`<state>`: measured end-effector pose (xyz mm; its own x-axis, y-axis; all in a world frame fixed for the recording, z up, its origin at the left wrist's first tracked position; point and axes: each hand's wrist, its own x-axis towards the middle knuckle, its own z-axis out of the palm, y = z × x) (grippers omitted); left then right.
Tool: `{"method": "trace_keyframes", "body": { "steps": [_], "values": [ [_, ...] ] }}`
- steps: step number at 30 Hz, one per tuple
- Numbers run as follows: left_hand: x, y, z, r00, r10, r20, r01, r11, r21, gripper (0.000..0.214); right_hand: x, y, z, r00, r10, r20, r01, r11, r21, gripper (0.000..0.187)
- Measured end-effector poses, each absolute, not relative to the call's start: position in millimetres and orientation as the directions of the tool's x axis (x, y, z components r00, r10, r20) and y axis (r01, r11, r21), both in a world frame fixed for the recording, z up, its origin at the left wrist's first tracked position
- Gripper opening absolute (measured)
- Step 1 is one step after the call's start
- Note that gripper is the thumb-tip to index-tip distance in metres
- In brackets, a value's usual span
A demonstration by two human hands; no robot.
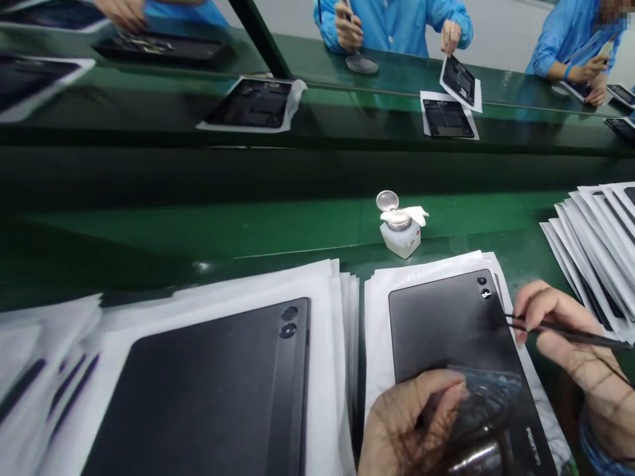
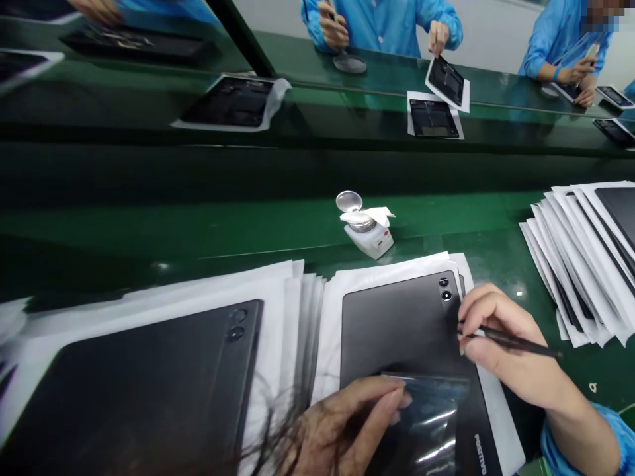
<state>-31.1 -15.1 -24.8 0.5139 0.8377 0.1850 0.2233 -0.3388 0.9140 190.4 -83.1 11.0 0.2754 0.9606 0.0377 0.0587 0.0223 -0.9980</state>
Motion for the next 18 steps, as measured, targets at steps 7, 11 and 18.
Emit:
{"method": "trace_keyframes", "body": {
  "steps": [7,11,18],
  "values": [
    [-33,-11,-28,0.588,0.804,0.086,0.209,-0.254,0.944,0.008,188,-93,-7,0.201,0.975,0.092,0.041,0.086,-0.995,0.014],
    [-33,-11,-31,0.588,0.804,0.090,0.204,-0.255,0.945,0.011,187,-93,-11,0.180,0.977,0.113,0.061,0.103,-0.993,0.013],
    [-35,-14,-35,0.603,0.794,0.073,0.225,-0.257,0.940,0.014,184,-94,-14,0.191,0.974,0.119,0.071,0.108,-0.992,0.013]
  ]
}}
